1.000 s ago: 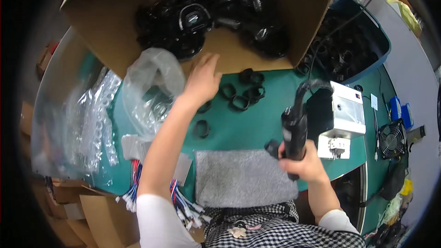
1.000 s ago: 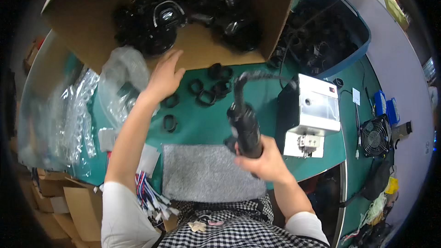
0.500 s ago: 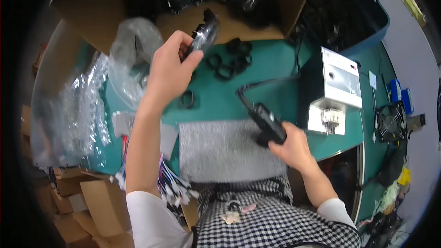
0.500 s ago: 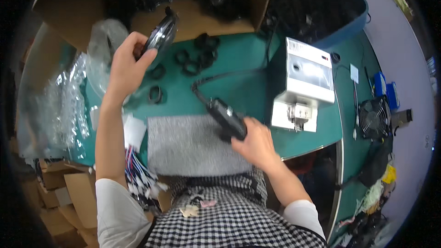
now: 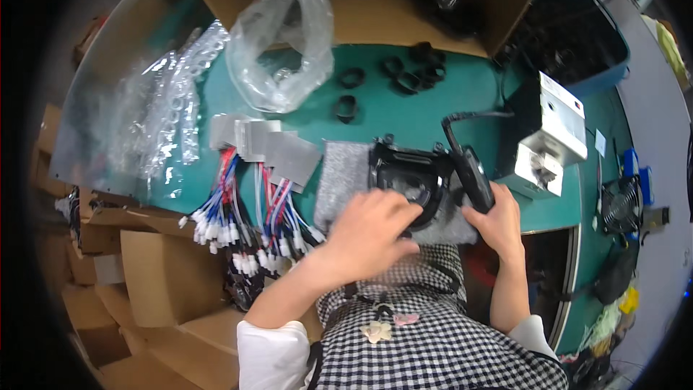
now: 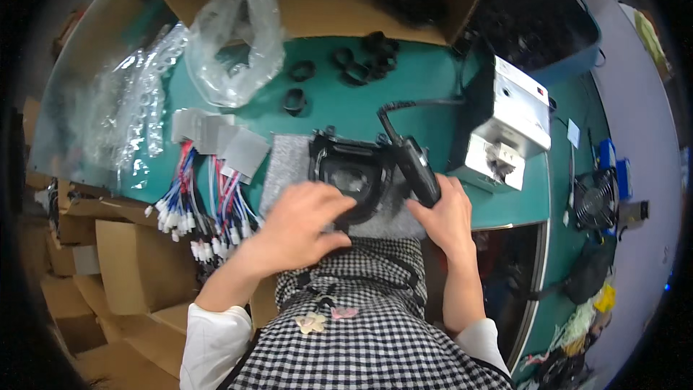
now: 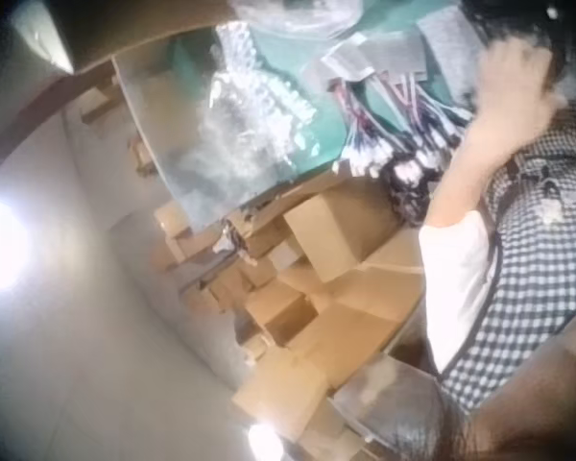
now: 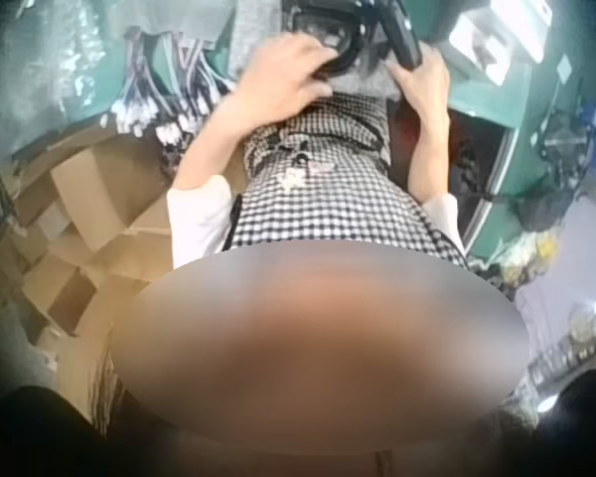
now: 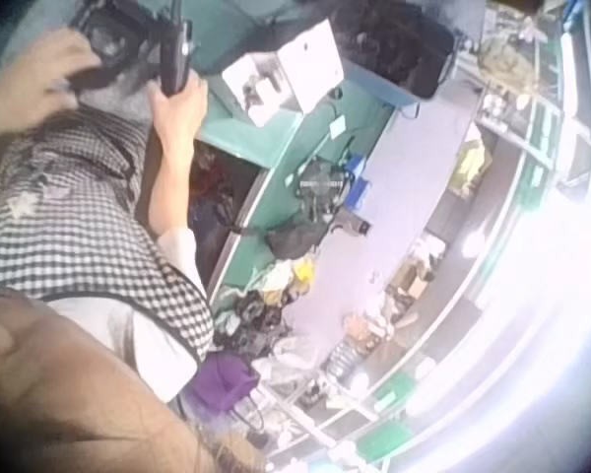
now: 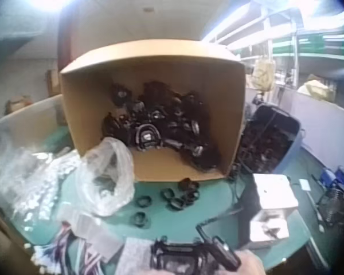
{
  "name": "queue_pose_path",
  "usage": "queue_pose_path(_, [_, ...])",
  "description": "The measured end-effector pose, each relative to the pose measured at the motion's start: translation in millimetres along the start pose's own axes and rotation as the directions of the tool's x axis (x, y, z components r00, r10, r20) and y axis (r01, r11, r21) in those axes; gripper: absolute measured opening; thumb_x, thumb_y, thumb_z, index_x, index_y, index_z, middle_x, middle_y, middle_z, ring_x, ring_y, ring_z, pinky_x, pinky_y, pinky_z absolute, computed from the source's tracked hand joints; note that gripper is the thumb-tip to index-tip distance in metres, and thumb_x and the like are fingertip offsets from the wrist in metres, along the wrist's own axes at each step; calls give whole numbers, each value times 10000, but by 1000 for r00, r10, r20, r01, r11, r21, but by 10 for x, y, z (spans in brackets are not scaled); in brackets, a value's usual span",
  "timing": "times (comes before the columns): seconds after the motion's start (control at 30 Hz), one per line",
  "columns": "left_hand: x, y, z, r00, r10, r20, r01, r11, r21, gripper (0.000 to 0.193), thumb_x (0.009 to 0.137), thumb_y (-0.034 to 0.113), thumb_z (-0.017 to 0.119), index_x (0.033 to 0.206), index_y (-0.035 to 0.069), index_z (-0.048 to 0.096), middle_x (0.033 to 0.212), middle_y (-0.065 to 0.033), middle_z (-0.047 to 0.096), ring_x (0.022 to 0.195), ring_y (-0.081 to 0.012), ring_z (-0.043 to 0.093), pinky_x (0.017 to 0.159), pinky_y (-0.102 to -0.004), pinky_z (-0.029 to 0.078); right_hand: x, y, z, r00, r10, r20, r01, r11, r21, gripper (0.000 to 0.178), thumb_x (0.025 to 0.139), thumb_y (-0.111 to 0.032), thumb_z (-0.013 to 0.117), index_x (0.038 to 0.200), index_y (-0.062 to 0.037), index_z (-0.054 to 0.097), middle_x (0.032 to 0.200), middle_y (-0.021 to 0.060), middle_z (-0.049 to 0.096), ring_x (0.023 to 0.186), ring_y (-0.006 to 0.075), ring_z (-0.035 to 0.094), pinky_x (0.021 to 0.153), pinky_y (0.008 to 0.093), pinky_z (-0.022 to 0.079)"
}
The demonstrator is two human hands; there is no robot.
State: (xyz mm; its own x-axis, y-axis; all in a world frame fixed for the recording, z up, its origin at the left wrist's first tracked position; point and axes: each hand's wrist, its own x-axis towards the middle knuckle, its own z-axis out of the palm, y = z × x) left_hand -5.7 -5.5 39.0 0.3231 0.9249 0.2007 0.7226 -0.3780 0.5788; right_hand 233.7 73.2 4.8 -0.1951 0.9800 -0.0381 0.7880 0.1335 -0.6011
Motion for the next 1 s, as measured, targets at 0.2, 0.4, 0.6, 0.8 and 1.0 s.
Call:
queue_pose_path(0.2, [500, -1852, -1206, 668, -417, -616, 514, 858, -23, 145, 825, 123, 612, 915, 29, 677, 909, -165, 676, 861, -333, 640, 754, -375, 494, -44, -53, 125, 999, -27, 36, 29, 999, -44, 546, 610, -159, 775, 1091, 5, 577, 1014, 187, 574, 907, 382, 589, 789, 429, 482])
queue_pose_path(0.4, [997, -2692, -1129, 543, -788, -290, 814, 410, 411, 337, 738, 332, 712, 916, 46, 693, 907, -180, 684, 892, -291, 655, 800, -363, 506, -45, -9, 180, 1000, -14, -11, 13, 997, -73, 523, 605, -140, 775, 1071, -8, 577, 1017, 179, 563, 880, 381, 594, 765, 436, 492])
queue_pose_path(0.6, [811, -2832, -1415, 548, -821, -159, 835, 549, 43, 310, 799, 241, 644, 1001, 6, 655, 879, -136, 676, 798, -173, 619, 731, -316, 494, -57, 0, 180, 999, -29, -24, 27, 998, -59, 518, 603, -141, 776, 1065, -8, 583, 1030, 172, 565, 883, 377, 596, 764, 432, 494])
queue_pose_path(0.8, [493, -1580, -1434, 765, -574, -292, 424, 790, -443, 230, 879, 102, 557, 1087, 11, 593, 831, -46, 641, 737, -98, 544, 641, -238, 435, -84, -17, 200, 992, -64, -106, 57, 996, -65, 507, 628, -170, 768, 1075, -12, 587, 1040, 151, 572, 887, 369, 602, 763, 426, 495])
queue_pose_path(1.0, [325, -558, -592, 886, -430, -175, 366, 878, -307, 216, 843, 42, 596, 1057, 15, 583, 804, -41, 650, 716, -105, 560, 644, -252, 439, -75, 55, 192, 984, -101, -147, 101, 995, -8, 456, 640, -167, 757, 1033, 8, 603, 959, 142, 595, 858, 354, 603, 734, 404, 490])
